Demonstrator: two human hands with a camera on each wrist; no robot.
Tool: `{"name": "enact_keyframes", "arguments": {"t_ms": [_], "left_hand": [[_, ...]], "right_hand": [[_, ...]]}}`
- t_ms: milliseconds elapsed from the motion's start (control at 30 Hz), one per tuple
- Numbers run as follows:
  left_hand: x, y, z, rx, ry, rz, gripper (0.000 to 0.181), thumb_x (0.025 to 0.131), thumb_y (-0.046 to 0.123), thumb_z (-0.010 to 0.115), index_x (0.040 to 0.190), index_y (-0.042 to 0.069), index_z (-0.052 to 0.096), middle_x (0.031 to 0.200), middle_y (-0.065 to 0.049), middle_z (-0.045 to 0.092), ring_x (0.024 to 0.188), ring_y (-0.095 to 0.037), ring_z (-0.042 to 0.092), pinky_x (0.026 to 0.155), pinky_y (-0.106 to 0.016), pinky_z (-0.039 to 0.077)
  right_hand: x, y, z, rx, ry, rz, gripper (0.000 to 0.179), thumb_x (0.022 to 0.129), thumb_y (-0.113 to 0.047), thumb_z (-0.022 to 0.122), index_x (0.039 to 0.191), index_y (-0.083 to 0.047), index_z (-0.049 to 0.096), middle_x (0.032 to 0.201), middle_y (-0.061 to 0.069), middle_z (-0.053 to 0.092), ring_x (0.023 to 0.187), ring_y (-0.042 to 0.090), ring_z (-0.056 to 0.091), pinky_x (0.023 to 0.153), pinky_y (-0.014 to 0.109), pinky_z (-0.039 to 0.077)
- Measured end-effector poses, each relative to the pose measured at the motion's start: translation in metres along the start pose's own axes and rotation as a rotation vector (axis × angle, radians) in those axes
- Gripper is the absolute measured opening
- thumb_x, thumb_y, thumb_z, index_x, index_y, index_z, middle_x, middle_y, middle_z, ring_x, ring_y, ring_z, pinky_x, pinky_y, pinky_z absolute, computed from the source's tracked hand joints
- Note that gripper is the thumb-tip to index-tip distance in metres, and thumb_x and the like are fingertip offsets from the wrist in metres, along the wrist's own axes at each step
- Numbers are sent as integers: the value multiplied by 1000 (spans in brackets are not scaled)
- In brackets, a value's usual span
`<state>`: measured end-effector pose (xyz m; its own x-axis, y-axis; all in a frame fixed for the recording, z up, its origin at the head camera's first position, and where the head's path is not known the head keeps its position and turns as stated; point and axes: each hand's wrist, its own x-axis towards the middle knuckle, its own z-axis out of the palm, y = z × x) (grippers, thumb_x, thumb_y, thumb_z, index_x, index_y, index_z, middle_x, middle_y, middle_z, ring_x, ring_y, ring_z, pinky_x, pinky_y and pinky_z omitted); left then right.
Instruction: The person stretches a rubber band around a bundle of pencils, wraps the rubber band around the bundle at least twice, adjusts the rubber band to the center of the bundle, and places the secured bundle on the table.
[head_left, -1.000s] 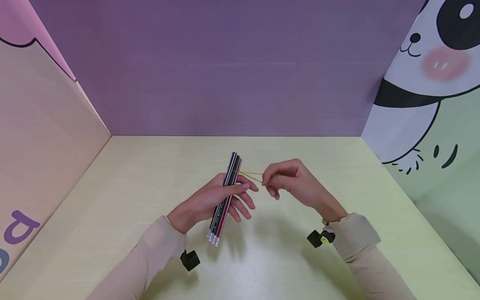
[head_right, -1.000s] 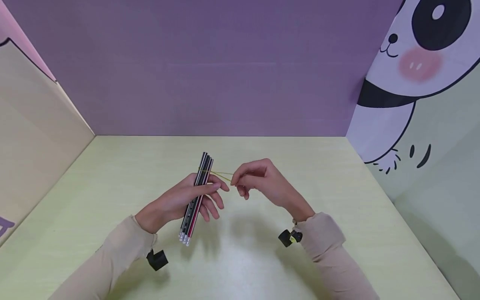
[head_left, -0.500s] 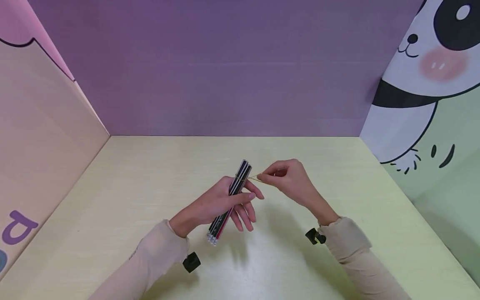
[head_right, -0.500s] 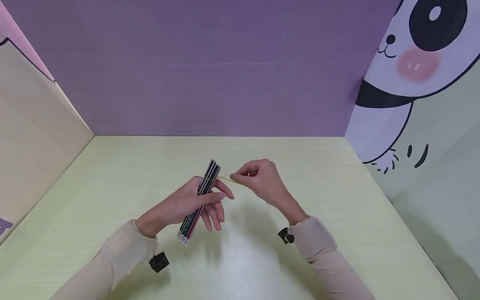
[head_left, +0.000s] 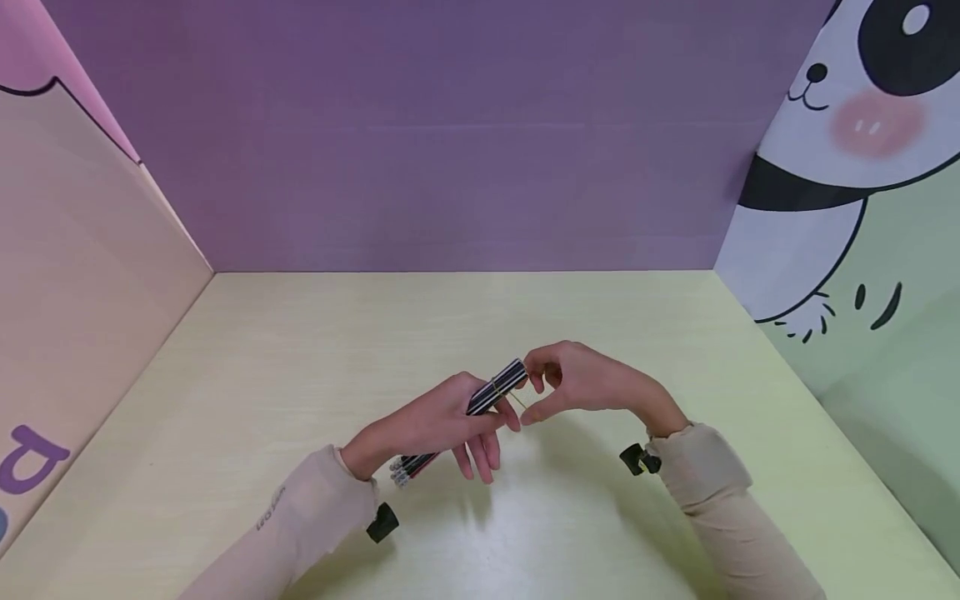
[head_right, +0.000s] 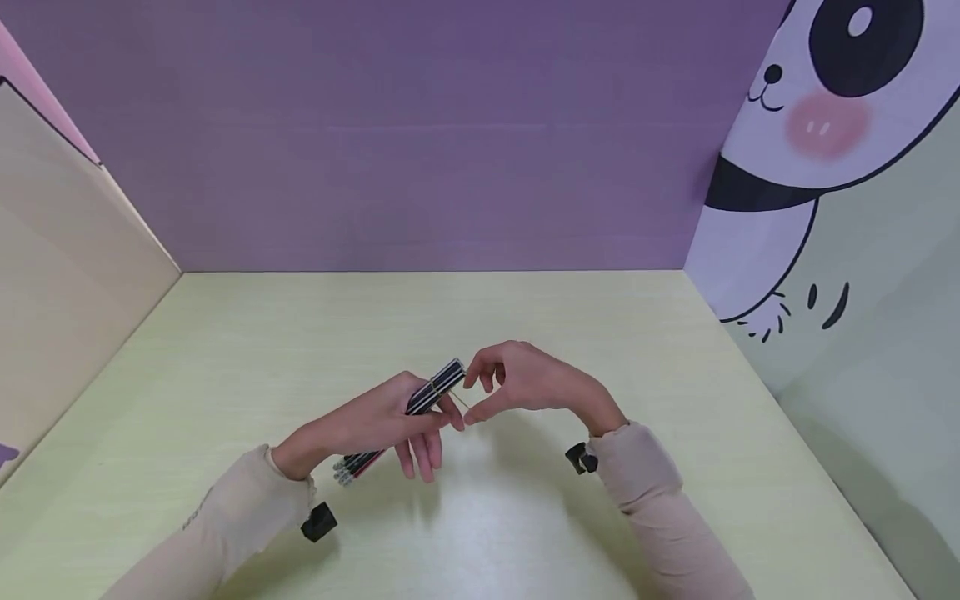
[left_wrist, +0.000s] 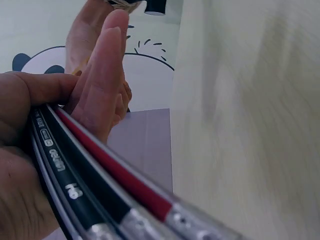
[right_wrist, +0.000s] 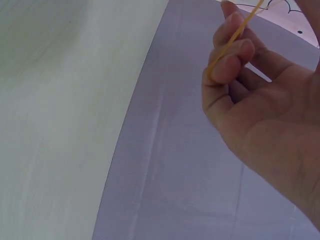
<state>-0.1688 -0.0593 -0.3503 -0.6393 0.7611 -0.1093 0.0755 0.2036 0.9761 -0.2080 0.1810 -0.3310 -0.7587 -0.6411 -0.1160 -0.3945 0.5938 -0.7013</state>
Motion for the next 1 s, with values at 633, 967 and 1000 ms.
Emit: {"name": "enact_keyframes", "arguments": {"t_ms": [633, 967, 1000], "left_hand": [[0, -5, 9, 72, -51, -147, 23, 104, 9, 52, 118, -8, 58, 79, -18, 72, 62, -35, 72, 47, -39, 58], [0, -6, 9, 134, -18, -166, 19, 103, 8, 52, 111, -7, 61, 76, -17, 71, 59, -35, 71, 48, -42, 58], [0, -7, 10, 143, -12, -165, 18, 103, 8, 52, 109, -7, 61, 76, -18, 71, 58, -36, 71, 48, -43, 58]], "right_hand": [[-19, -40, 8, -304, 56, -25, 60, 71, -46, 88, 117, -12, 67, 91, -2, 58, 88, 20, 54, 71, 30, 47], [-29, -56, 18, -447, 108, -33, 64, 72, -39, 89, 124, -10, 66, 99, -8, 56, 73, 8, 52, 71, 25, 49], [-29, -57, 19, -461, 112, -39, 63, 72, -38, 89, 124, -9, 66, 99, -8, 56, 72, 7, 52, 70, 25, 49]]}}
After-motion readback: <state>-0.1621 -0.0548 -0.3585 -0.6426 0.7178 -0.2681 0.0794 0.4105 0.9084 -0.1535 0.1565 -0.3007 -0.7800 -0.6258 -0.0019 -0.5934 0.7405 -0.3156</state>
